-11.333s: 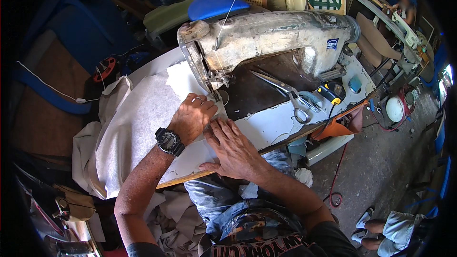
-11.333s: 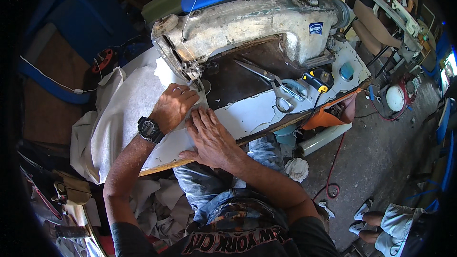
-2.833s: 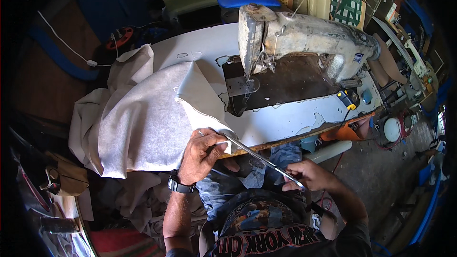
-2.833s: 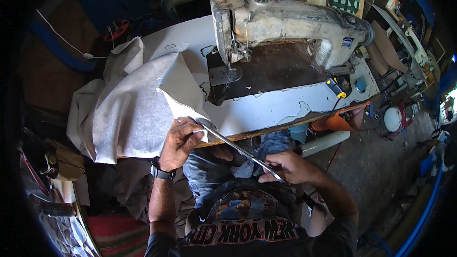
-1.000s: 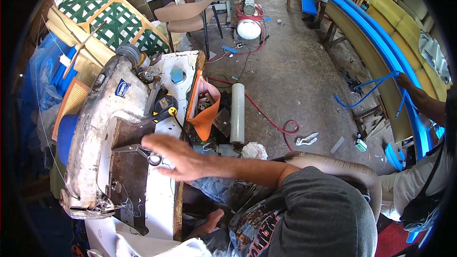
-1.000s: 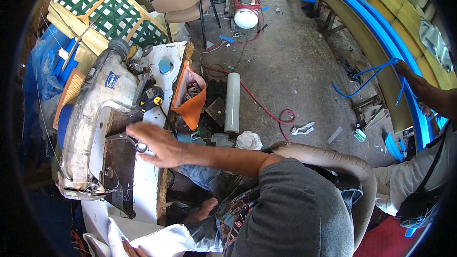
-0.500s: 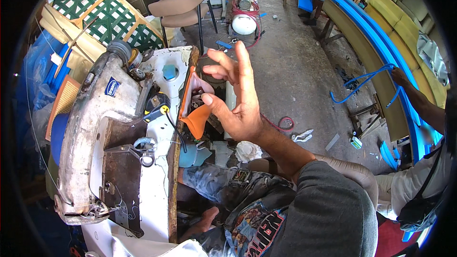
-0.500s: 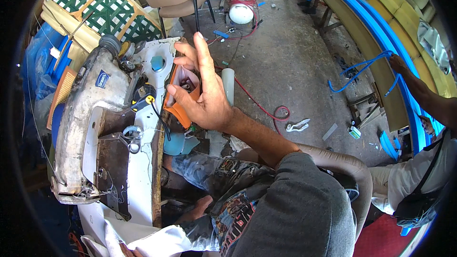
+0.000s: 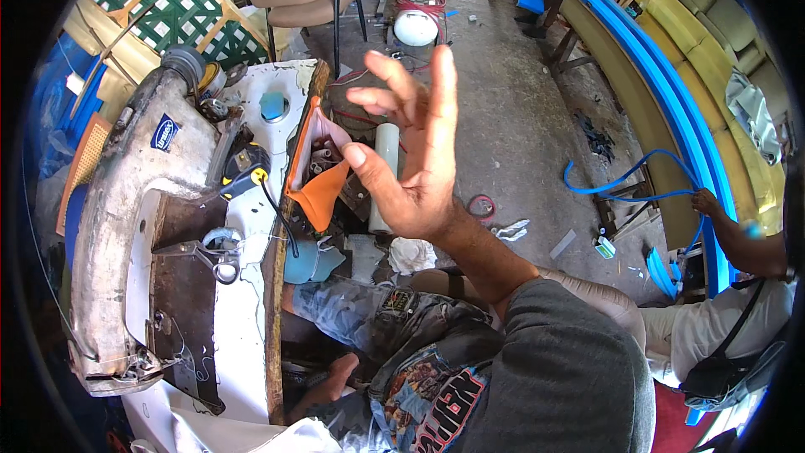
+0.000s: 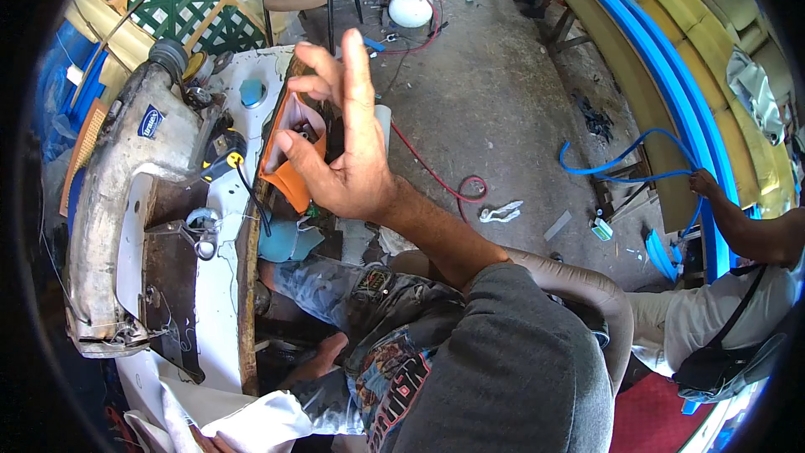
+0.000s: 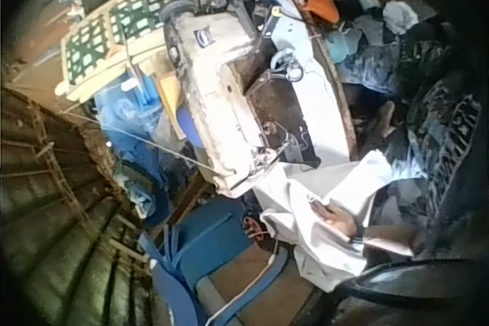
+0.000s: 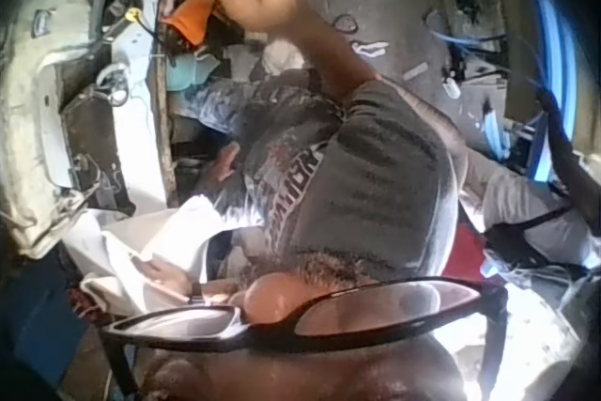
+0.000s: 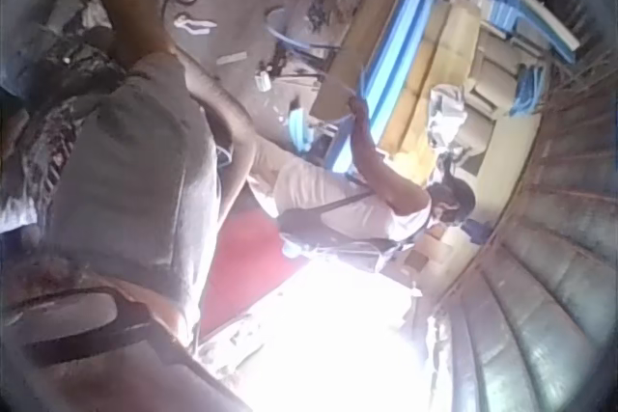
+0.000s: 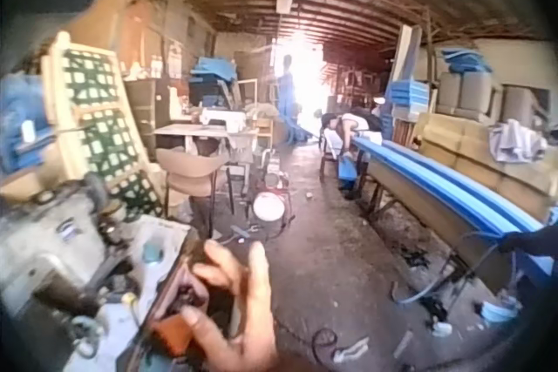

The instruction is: Sewing and trimming white fabric pieces using a sewing machine in a furniture workshop.

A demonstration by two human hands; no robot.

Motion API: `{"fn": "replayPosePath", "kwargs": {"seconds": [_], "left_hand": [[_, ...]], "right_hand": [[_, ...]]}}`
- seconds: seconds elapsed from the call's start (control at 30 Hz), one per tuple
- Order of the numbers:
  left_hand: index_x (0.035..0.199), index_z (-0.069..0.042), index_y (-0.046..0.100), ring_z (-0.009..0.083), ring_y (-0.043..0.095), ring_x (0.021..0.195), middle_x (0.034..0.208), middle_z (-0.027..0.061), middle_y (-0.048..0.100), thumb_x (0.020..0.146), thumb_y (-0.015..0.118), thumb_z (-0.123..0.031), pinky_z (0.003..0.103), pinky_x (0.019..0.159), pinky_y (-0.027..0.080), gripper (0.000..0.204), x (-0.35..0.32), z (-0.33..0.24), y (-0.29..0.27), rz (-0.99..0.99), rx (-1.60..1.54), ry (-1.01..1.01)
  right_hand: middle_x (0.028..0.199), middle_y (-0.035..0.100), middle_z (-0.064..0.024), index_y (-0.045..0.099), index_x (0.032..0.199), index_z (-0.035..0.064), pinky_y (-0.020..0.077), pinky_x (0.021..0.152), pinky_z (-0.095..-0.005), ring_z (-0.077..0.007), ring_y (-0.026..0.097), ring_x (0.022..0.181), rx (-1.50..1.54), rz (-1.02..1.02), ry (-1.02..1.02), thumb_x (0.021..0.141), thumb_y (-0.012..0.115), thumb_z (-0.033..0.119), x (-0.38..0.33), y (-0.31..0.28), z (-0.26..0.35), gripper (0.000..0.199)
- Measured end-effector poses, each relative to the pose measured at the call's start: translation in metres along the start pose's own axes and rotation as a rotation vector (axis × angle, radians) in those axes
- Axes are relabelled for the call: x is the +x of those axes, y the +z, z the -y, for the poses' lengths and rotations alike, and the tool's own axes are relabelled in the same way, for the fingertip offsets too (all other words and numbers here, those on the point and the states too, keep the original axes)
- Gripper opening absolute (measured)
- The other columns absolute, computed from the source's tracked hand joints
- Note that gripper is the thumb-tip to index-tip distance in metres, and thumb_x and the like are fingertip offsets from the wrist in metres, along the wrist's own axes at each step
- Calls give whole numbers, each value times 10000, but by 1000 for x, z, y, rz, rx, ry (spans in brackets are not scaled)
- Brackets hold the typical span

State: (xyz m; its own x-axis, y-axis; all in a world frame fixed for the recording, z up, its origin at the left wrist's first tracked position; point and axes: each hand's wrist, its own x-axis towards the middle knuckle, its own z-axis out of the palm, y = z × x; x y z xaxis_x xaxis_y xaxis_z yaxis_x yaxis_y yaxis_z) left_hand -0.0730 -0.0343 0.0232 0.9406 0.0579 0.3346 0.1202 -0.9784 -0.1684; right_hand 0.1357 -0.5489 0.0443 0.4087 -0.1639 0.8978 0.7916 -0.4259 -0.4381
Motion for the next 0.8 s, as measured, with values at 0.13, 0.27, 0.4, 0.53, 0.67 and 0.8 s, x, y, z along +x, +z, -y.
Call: {"fn": "replayPosePath", "kwargs": {"seconds": [0.13,0.27,0.4,0.53,0.67,0.8], "left_hand": [[1311,38,670,360,651,1212,1319,200,692,1043,607,-157,408,1087,482,337,-1,-2,-3,52,37,-11],[1288,17,695,327,658,1210,1308,177,703,1047,624,-203,391,1092,483,333,-14,12,17,-70,-3,-22],[1278,0,708,306,660,1212,1307,155,708,1043,640,-213,384,1082,494,324,-17,14,19,-122,-50,19],[1337,34,650,353,642,1232,1354,198,670,1049,615,-181,407,1065,513,361,-8,6,9,16,-64,35],[1407,25,578,399,657,1194,1361,250,646,1059,593,-187,441,1046,533,408,-14,15,5,20,-124,67],[1418,8,574,410,695,1114,1354,230,657,1056,606,-197,453,995,561,417,-11,20,17,-32,-37,103]], "right_hand": [[1594,377,-273,-108,1664,61,426,1124,-434,-290,574,1299,-83,-99,-60,955,679,0,5,-6,-2,1061],[1500,553,-189,283,1627,24,486,1051,-410,-258,638,1231,606,-50,578,1021,634,162,5,-12,9,714],[1092,759,-79,675,1263,-38,548,905,-287,-128,699,1027,589,296,664,1069,614,183,-25,10,-18,300],[1089,761,-85,655,1267,-2,567,895,-325,-162,720,1018,365,684,664,1057,643,294,-92,37,-42,363],[962,743,-151,660,1145,-18,556,754,-405,-248,730,882,277,1090,557,1002,694,371,-150,49,-38,416],[940,709,-187,590,1135,7,548,751,-483,-396,704,900,22,1286,492,919,763,351,-233,63,-52,442]]}}
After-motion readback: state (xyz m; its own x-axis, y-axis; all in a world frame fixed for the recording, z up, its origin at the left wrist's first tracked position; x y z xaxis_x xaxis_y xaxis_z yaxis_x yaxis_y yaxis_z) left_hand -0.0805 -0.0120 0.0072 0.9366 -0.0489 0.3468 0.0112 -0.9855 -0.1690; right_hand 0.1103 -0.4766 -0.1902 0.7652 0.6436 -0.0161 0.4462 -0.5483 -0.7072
